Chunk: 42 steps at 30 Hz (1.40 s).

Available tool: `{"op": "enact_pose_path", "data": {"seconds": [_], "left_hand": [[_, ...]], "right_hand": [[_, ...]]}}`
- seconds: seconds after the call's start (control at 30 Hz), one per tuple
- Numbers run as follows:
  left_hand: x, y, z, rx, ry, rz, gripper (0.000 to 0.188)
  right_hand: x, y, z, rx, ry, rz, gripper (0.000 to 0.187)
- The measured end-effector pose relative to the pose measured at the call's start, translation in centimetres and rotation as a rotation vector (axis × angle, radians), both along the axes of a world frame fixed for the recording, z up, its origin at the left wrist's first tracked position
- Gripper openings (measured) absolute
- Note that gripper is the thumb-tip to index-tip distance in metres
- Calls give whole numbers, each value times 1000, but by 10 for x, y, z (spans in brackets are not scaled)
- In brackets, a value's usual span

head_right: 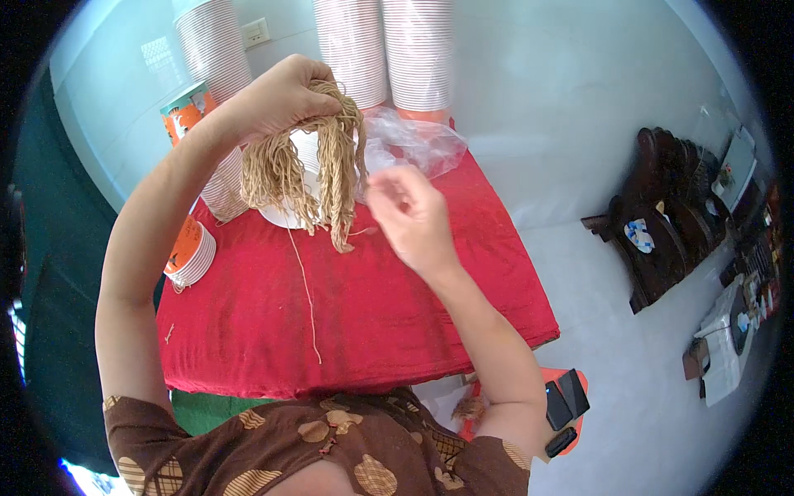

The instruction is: Attaching strings to paper tubs in a manufacturing setting.

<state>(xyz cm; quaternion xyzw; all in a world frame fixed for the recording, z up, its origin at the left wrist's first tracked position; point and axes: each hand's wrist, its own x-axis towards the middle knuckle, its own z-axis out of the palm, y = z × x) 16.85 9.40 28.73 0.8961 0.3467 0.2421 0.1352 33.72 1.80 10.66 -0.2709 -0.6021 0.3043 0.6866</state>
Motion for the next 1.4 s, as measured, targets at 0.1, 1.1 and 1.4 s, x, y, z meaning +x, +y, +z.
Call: {"op": "enact_pose_path", "data": {"seconds": [0.1,1.1,1.4], "left_hand": [[13,-5,-7,83,17,75,27],[-4,27,-5,-11,19,38,25],[-28,39,3,-24,-53,38,21]], "right_hand": [[-26,15,7,-4,24,-93,16],[23,13,-44,-789,-59,422,17],[51,-2,-68,-842,-297,345,19]]}}
